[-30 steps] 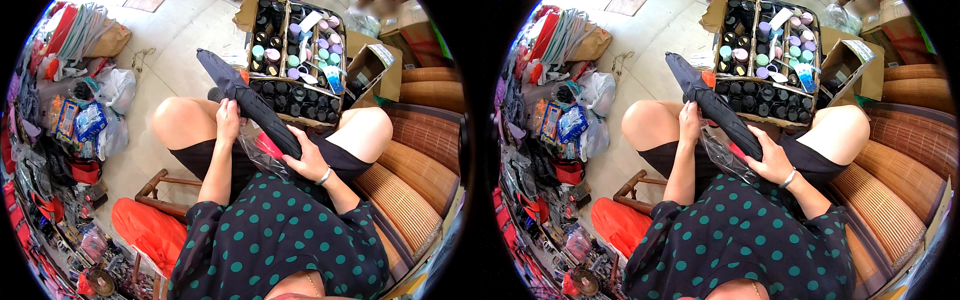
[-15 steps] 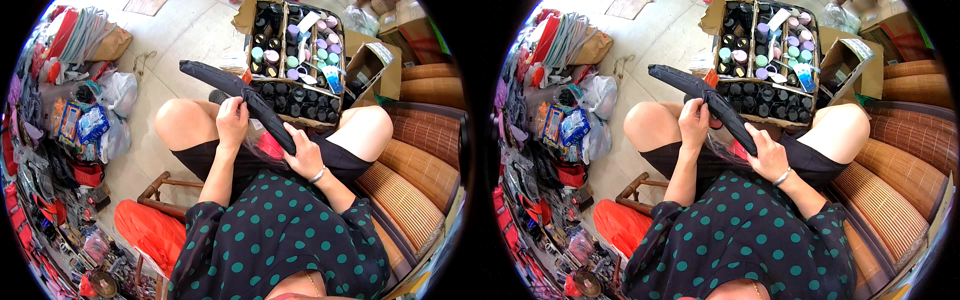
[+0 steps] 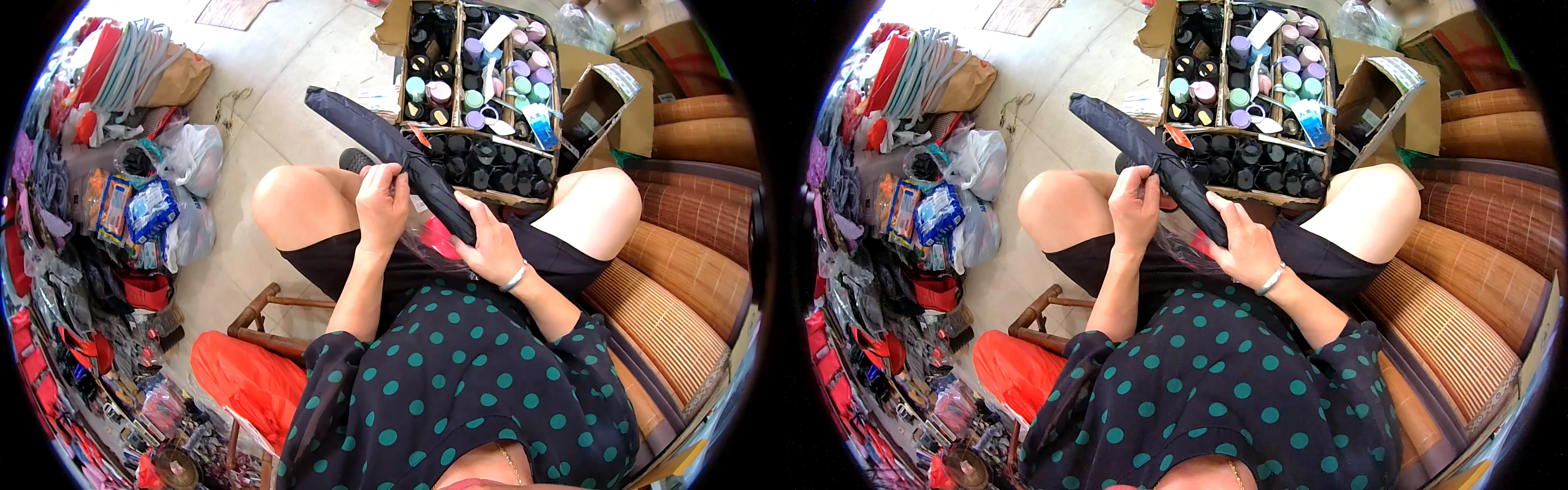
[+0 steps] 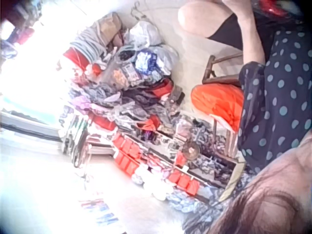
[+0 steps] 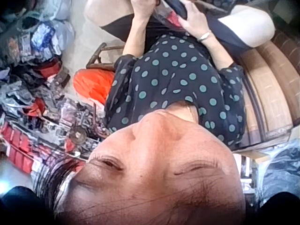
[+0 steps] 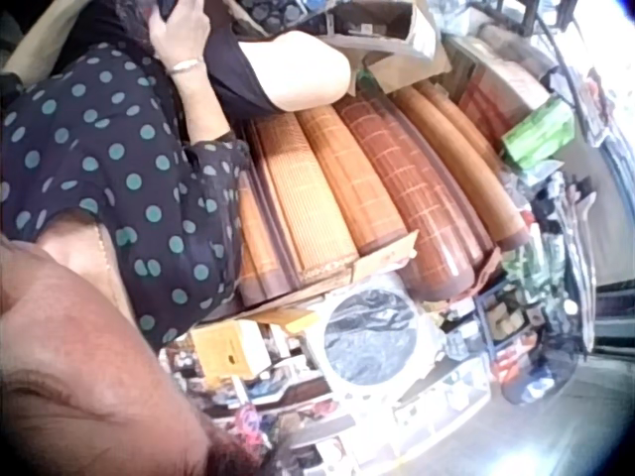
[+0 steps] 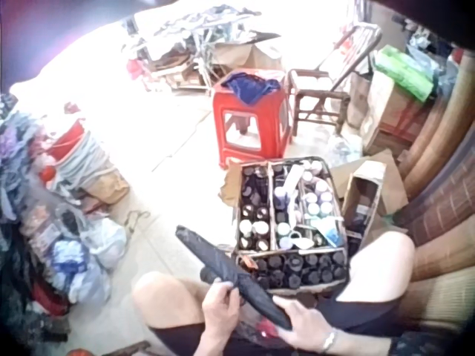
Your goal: The person sorts several umbrellas between two cardboard boxes and removes a plastic sleeve from one umbrella.
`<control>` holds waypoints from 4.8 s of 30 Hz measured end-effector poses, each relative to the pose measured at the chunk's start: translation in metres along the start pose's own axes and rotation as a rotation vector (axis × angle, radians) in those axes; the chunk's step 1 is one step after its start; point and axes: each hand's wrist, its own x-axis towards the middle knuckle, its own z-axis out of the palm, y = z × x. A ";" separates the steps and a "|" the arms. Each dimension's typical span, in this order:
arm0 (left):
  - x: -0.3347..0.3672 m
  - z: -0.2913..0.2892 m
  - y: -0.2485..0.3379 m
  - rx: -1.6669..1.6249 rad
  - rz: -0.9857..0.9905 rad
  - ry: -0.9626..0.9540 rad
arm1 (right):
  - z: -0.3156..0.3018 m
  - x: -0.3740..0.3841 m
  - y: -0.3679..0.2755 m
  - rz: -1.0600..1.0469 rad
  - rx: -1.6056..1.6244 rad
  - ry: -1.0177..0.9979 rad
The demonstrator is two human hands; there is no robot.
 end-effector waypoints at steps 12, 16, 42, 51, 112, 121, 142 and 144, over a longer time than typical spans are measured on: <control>-0.016 0.009 0.031 0.071 0.054 -0.049 | 0.000 0.024 -0.013 0.725 1.582 -0.076; -0.011 0.009 0.019 0.071 0.076 -0.009 | -0.003 0.029 -0.003 0.599 1.326 -0.112; -0.005 0.004 0.065 -0.142 -0.145 -0.084 | 0.022 0.032 -0.001 0.372 1.217 0.248; 0.018 -0.012 0.080 0.081 0.072 -0.168 | -0.017 0.062 -0.012 0.195 0.673 0.051; 0.127 -0.193 -0.006 -0.771 -0.263 0.531 | -0.093 -0.003 0.012 0.344 1.141 -0.323; 0.128 -0.178 0.006 -0.820 -0.170 0.603 | -0.048 -0.005 -0.011 0.387 1.201 -0.492; 0.124 -0.177 0.028 -0.755 0.143 0.684 | -0.058 0.000 -0.018 0.343 1.332 -0.611; 0.122 -0.174 0.029 -0.758 0.142 0.687 | -0.059 0.002 -0.019 0.340 1.330 -0.628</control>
